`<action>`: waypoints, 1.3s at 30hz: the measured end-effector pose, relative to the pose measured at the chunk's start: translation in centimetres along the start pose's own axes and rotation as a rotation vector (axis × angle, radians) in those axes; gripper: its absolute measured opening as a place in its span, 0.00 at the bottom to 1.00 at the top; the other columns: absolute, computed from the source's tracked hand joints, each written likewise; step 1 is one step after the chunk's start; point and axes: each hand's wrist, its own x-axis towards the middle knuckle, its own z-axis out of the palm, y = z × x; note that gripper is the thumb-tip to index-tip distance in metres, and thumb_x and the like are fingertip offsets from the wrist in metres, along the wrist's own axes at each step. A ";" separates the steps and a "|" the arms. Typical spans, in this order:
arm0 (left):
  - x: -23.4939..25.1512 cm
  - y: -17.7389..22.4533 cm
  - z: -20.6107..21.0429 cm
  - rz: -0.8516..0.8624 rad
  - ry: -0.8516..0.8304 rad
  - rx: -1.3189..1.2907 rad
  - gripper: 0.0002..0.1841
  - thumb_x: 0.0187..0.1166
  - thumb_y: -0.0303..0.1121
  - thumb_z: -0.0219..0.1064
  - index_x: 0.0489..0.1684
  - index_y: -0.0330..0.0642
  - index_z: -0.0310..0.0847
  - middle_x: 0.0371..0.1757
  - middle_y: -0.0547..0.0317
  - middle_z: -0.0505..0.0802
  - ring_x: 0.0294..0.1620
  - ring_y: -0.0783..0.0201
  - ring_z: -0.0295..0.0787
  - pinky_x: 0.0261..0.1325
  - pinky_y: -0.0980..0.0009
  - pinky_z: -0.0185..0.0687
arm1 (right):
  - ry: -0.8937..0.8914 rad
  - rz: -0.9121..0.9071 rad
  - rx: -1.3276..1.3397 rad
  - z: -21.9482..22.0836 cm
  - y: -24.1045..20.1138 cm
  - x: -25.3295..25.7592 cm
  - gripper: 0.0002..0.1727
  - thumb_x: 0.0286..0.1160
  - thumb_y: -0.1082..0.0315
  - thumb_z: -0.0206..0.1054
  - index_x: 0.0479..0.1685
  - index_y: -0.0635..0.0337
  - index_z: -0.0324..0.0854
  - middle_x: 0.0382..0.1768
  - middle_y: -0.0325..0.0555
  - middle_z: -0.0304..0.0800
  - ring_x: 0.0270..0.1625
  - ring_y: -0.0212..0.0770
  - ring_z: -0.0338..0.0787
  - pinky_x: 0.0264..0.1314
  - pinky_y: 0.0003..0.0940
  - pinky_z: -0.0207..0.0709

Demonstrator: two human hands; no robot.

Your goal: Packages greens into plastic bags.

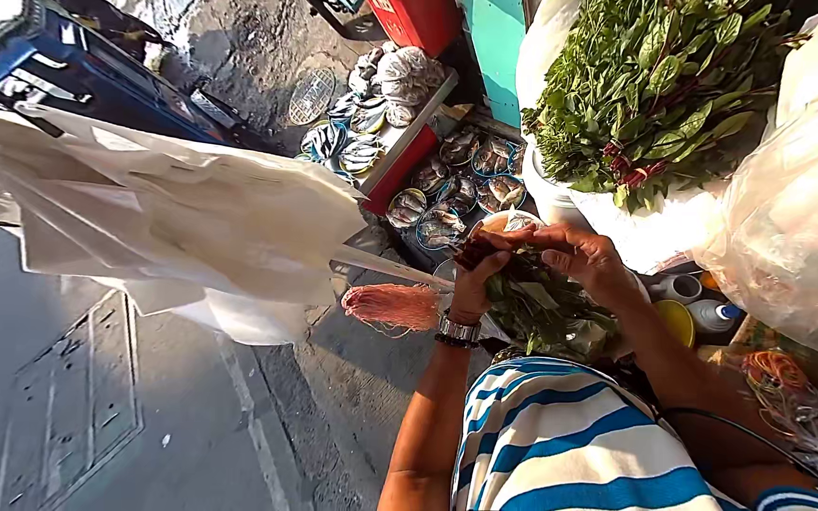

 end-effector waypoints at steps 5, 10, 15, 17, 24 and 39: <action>0.7 -0.1 0.4 0.018 0.303 -0.036 0.10 0.78 0.42 0.72 0.51 0.53 0.88 0.43 0.57 0.96 0.44 0.65 0.94 0.49 0.67 0.91 | -0.223 0.051 -0.531 2.1 0.3 -0.3 0.68 0.46 0.28 0.82 0.92 0.56 0.58 0.85 0.52 0.70 0.85 0.50 0.71 0.82 0.54 0.71; 1.2 -0.6 2.5 -0.015 0.551 -0.057 0.07 0.81 0.36 0.66 0.50 0.49 0.84 0.36 0.59 0.94 0.36 0.67 0.93 0.43 0.67 0.91 | -0.175 0.158 -0.784 4.6 2.6 0.1 0.64 0.50 0.52 0.90 0.94 0.51 0.54 0.73 0.60 0.80 0.71 0.63 0.82 0.69 0.62 0.75; 0.9 -1.8 2.7 -0.110 0.677 -0.185 0.08 0.79 0.33 0.67 0.48 0.42 0.82 0.37 0.52 0.93 0.37 0.60 0.92 0.44 0.61 0.91 | -0.103 0.088 -0.702 4.3 5.7 -0.9 0.49 0.54 0.69 0.83 0.86 0.58 0.67 0.67 0.59 0.88 0.60 0.62 0.92 0.56 0.64 0.84; 0.6 -2.2 2.3 -0.119 0.637 -0.158 0.12 0.78 0.34 0.71 0.54 0.41 0.82 0.42 0.49 0.94 0.41 0.58 0.93 0.47 0.60 0.91 | -0.051 0.051 -0.678 4.4 6.4 -1.5 0.43 0.55 0.68 0.82 0.80 0.65 0.72 0.61 0.61 0.90 0.57 0.61 0.93 0.55 0.62 0.86; -1.9 -3.5 1.3 -0.116 0.516 0.033 0.56 0.48 0.60 0.88 0.79 0.45 0.62 0.62 0.62 0.88 0.61 0.70 0.86 0.64 0.68 0.84 | 0.118 -0.082 -0.667 5.1 7.6 -2.5 0.37 0.55 0.70 0.80 0.72 0.69 0.77 0.57 0.61 0.92 0.55 0.59 0.94 0.54 0.60 0.87; -0.5 -0.2 -1.2 -0.189 -0.050 0.956 0.13 0.61 0.32 0.79 0.41 0.37 0.89 0.33 0.58 0.93 0.36 0.67 0.90 0.46 0.59 0.87 | -0.176 0.081 -0.596 -2.4 -0.3 -0.3 0.49 0.67 0.30 0.69 0.73 0.68 0.76 0.58 0.56 0.88 0.52 0.44 0.91 0.51 0.39 0.88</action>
